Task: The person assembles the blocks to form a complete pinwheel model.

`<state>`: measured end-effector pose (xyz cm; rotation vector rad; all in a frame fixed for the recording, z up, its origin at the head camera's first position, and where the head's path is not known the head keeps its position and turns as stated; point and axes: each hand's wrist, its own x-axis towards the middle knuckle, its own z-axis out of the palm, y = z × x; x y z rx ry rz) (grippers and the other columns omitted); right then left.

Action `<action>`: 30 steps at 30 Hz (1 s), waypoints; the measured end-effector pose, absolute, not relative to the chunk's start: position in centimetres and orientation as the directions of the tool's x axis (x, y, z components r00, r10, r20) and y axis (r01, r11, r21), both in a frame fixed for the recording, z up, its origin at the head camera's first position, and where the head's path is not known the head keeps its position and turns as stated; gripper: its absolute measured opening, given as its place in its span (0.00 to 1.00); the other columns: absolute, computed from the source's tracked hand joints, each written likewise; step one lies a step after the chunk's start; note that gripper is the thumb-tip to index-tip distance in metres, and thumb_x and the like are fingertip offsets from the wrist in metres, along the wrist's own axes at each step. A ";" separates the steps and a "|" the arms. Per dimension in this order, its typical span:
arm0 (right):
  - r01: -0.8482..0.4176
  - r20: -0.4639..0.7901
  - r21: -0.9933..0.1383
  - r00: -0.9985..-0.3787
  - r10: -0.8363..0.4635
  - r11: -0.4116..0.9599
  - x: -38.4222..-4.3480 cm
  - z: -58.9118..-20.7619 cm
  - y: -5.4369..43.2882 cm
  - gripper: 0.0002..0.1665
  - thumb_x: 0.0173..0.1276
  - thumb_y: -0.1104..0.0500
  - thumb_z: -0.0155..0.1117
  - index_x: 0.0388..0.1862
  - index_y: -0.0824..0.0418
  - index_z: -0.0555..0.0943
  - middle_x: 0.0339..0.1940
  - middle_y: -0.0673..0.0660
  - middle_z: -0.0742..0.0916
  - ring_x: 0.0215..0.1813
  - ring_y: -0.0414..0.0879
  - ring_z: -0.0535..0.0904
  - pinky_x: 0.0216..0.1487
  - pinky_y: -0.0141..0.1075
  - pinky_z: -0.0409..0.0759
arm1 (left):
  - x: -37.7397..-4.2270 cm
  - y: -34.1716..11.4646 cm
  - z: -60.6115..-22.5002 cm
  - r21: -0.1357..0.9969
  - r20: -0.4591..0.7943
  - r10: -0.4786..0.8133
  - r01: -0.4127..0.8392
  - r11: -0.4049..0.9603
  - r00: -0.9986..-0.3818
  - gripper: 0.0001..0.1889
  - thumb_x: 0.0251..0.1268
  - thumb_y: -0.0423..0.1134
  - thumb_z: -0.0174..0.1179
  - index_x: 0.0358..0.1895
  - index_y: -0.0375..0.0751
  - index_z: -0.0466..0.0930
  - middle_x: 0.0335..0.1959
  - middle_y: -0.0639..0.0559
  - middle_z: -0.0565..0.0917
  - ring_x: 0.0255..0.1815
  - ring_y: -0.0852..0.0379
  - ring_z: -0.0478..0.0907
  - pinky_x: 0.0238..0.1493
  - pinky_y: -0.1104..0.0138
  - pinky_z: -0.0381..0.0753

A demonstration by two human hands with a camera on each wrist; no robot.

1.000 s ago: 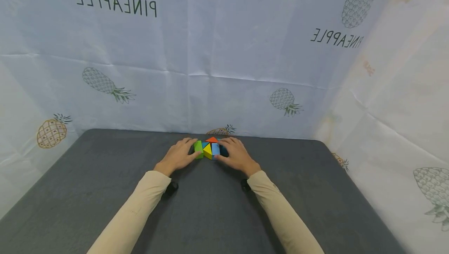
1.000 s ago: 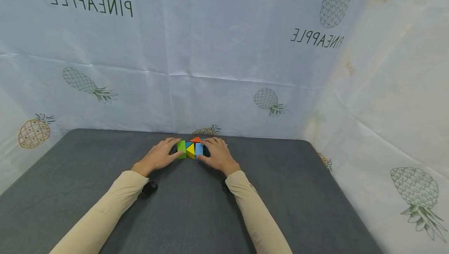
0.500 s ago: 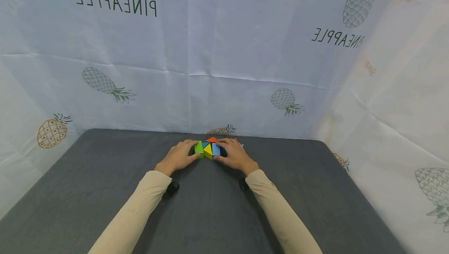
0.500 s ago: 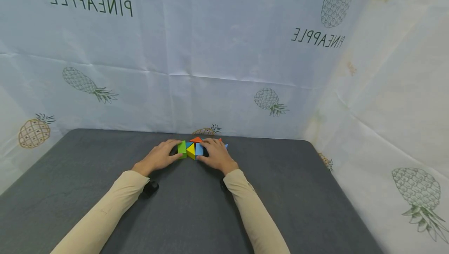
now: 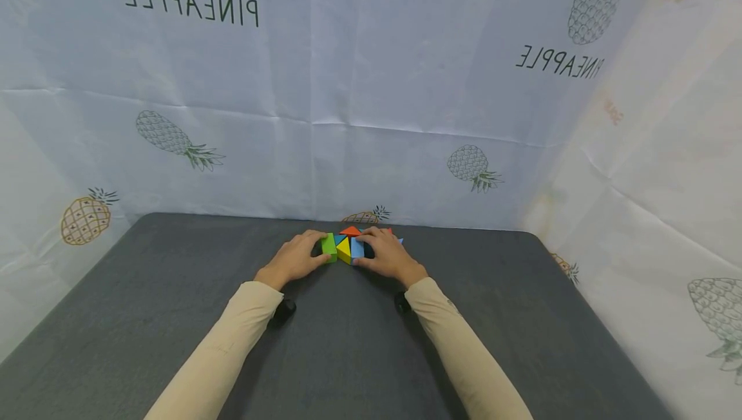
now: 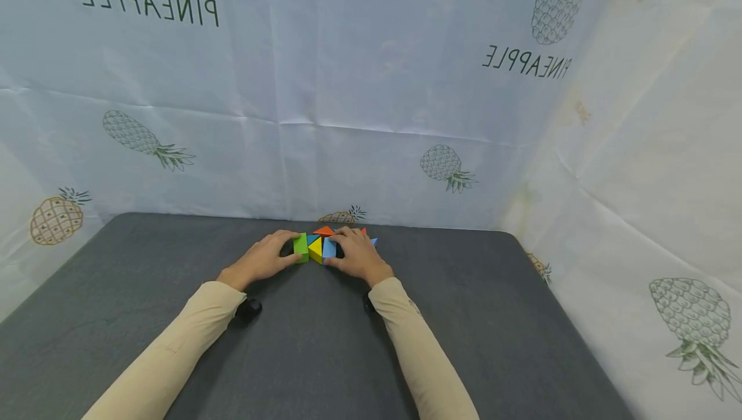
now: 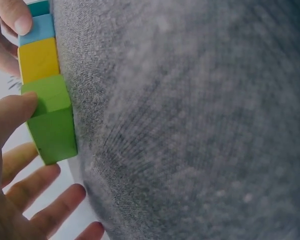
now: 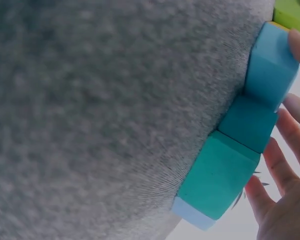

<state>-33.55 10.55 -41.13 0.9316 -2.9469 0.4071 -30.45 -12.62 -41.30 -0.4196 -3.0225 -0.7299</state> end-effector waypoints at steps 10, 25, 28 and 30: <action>-0.554 0.089 -0.250 -0.830 -0.551 0.794 -33.5 -41.0 10.4 0.36 0.66 0.42 0.68 0.69 0.56 0.75 0.69 0.60 0.77 0.71 0.58 0.70 0.71 0.54 0.68 | -30.6 -12.7 -41.4 0.492 0.043 0.276 0.261 0.831 -0.960 0.32 0.68 0.47 0.63 0.71 0.39 0.67 0.72 0.38 0.69 0.71 0.37 0.68 0.67 0.43 0.69; -0.565 0.110 -0.236 -0.824 -0.556 0.791 -32.8 -40.4 10.9 0.35 0.64 0.40 0.69 0.67 0.54 0.77 0.69 0.58 0.78 0.72 0.57 0.68 0.74 0.60 0.61 | -30.1 -13.1 -41.3 0.531 0.091 0.284 0.288 0.797 -0.954 0.30 0.66 0.45 0.66 0.68 0.36 0.71 0.69 0.38 0.72 0.71 0.39 0.68 0.69 0.45 0.68; -0.567 0.117 -0.245 -0.822 -0.557 0.786 -32.5 -40.2 11.2 0.35 0.64 0.41 0.69 0.67 0.54 0.77 0.69 0.57 0.78 0.73 0.57 0.68 0.74 0.60 0.60 | -29.9 -13.2 -41.3 0.547 0.101 0.278 0.287 0.787 -0.955 0.30 0.66 0.45 0.66 0.68 0.36 0.71 0.69 0.39 0.72 0.71 0.39 0.68 0.69 0.45 0.68; -0.569 0.120 -0.253 -0.821 -0.558 0.783 -32.3 -40.2 11.4 0.35 0.64 0.41 0.69 0.67 0.54 0.77 0.69 0.58 0.77 0.73 0.56 0.68 0.75 0.60 0.59 | -29.8 -13.3 -41.4 0.555 0.105 0.273 0.285 0.781 -0.956 0.30 0.66 0.45 0.66 0.68 0.36 0.71 0.69 0.39 0.72 0.71 0.39 0.68 0.69 0.45 0.68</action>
